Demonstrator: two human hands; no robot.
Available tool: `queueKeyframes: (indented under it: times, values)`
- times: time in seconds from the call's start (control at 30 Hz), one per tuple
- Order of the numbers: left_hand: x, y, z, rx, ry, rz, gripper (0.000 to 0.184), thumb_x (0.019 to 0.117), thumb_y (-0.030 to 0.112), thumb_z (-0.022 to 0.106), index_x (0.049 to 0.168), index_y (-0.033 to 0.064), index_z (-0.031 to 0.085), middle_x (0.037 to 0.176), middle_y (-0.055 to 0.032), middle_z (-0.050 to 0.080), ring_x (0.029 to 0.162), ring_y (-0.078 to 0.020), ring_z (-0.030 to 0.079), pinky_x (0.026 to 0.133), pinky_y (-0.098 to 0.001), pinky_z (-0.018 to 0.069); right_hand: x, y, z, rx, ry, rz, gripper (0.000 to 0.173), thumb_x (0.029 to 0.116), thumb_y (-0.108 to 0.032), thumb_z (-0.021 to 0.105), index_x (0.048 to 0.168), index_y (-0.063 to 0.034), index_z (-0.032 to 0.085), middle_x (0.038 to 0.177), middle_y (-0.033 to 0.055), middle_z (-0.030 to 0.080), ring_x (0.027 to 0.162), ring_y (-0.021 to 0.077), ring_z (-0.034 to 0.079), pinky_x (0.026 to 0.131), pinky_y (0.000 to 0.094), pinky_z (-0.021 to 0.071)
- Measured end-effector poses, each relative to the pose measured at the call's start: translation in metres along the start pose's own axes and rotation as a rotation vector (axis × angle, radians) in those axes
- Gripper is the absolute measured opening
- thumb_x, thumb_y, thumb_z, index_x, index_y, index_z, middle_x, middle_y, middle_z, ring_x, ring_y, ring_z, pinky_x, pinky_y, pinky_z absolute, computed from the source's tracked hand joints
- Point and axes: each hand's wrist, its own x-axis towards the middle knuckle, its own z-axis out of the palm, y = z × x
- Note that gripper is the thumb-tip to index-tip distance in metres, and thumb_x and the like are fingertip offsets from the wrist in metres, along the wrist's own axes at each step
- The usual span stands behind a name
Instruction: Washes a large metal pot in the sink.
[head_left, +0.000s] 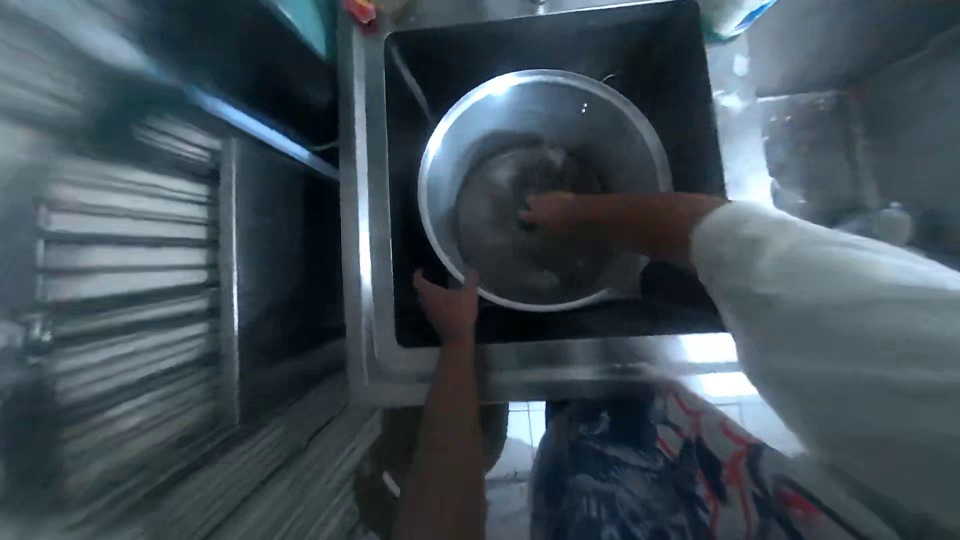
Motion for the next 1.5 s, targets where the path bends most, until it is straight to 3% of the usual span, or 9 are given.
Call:
queueKeyframes:
  times: [0.2, 0.3, 0.43, 0.6, 0.87, 1.07, 1.2, 1.33, 1.5]
  values:
    - [0.001, 0.0, 0.005, 0.039, 0.029, -0.024, 0.092, 0.0842, 0.024, 0.084, 0.154, -0.0034, 0.032, 0.141, -0.0309, 0.054, 0.125, -0.0398, 0.059, 0.103, -0.0524, 0.0505, 0.098, -0.002, 0.103, 0.056, -0.071, -0.244, 0.04, 0.1068, -0.01, 0.053, 0.146, -0.0173, 0.059, 0.156, 0.0199, 0.046, 0.141, 0.0442, 0.046, 0.114, 0.0633, 0.038]
    - [0.001, -0.002, 0.009, 0.03, 0.054, -0.014, 0.09, 0.0821, 0.023, 0.084, 0.152, -0.0031, 0.034, 0.135, -0.0295, 0.058, 0.118, -0.0381, 0.063, 0.097, -0.0519, 0.053, 0.133, 0.032, 0.077, 0.193, 0.344, 0.103, 0.039, 0.0991, -0.005, 0.063, 0.138, -0.0126, 0.064, 0.15, 0.0262, 0.05, 0.136, 0.0466, 0.051, 0.11, 0.0602, 0.0461]
    - [0.0, -0.002, 0.011, 0.032, 0.044, -0.014, 0.092, 0.0807, 0.02, 0.083, 0.154, -0.0029, 0.032, 0.138, -0.0305, 0.055, 0.119, -0.0387, 0.061, 0.096, -0.051, 0.0524, 0.122, 0.089, 0.03, 0.326, 0.375, 0.579, 0.078, 0.0891, 0.003, 0.071, 0.158, -0.018, 0.042, 0.167, 0.0303, 0.018, 0.142, 0.0585, 0.036, 0.104, 0.0718, 0.0442]
    - [0.001, -0.006, 0.012, 0.04, 0.059, 0.017, 0.091, 0.0807, 0.023, 0.082, 0.153, -0.0027, 0.033, 0.136, -0.0302, 0.055, 0.117, -0.0374, 0.061, 0.096, -0.0501, 0.0518, 0.09, -0.02, 0.124, 0.327, 0.091, -0.164, 0.03, 0.1043, -0.013, 0.059, 0.134, -0.01, 0.067, 0.151, 0.0189, 0.05, 0.133, 0.0379, 0.055, 0.107, 0.0551, 0.0492]
    - [-0.001, -0.007, 0.016, 0.057, 0.033, 0.049, 0.092, 0.0797, 0.023, 0.082, 0.152, -0.0059, 0.033, 0.133, -0.032, 0.056, 0.115, -0.0382, 0.061, 0.095, -0.0498, 0.0524, 0.165, 0.086, 0.012, 0.067, 0.328, 0.217, 0.047, 0.1007, -0.003, 0.059, 0.146, -0.0121, 0.057, 0.161, 0.0287, 0.034, 0.143, 0.0524, 0.04, 0.109, 0.0668, 0.0419]
    - [-0.001, -0.004, 0.016, 0.058, 0.003, 0.027, 0.092, 0.0789, 0.027, 0.083, 0.152, -0.0026, 0.035, 0.134, -0.0308, 0.056, 0.117, -0.0384, 0.062, 0.095, -0.0511, 0.0534, 0.025, 0.094, 0.01, 0.272, -0.061, 0.454, 0.048, 0.1034, -0.01, 0.06, 0.15, -0.0046, 0.049, 0.147, 0.0291, 0.052, 0.134, 0.0465, 0.051, 0.111, 0.0596, 0.0412]
    - [0.0, -0.003, 0.012, 0.079, -0.022, 0.011, 0.093, 0.0792, 0.027, 0.084, 0.153, -0.0016, 0.034, 0.137, -0.031, 0.055, 0.12, -0.0401, 0.061, 0.096, -0.0529, 0.0524, -0.002, 0.005, 0.041, 0.156, -0.429, 0.07, 0.039, 0.109, -0.006, 0.046, 0.147, 0.0016, 0.052, 0.152, 0.0233, 0.05, 0.139, 0.0397, 0.05, 0.115, 0.0525, 0.0395]
    - [0.001, -0.006, 0.011, 0.088, -0.038, 0.018, 0.095, 0.0767, 0.025, 0.085, 0.152, -0.0007, 0.033, 0.136, -0.0306, 0.054, 0.118, -0.0397, 0.06, 0.096, -0.0532, 0.0522, 0.085, 0.022, 0.105, 0.17, 0.157, -0.056, 0.033, 0.096, -0.011, 0.07, 0.129, -0.0067, 0.068, 0.143, 0.0224, 0.057, 0.126, 0.041, 0.06, 0.105, 0.0571, 0.051]
    - [0.001, -0.001, 0.015, 0.099, -0.049, -0.011, 0.096, 0.0787, 0.026, 0.085, 0.154, 0.0003, 0.032, 0.136, -0.0316, 0.053, 0.118, -0.0414, 0.06, 0.095, -0.0535, 0.0525, 0.071, 0.044, 0.094, 0.176, 0.138, 0.12, 0.037, 0.0935, -0.003, 0.069, 0.131, -0.0025, 0.067, 0.149, 0.0253, 0.05, 0.13, 0.0444, 0.057, 0.105, 0.0582, 0.0509]
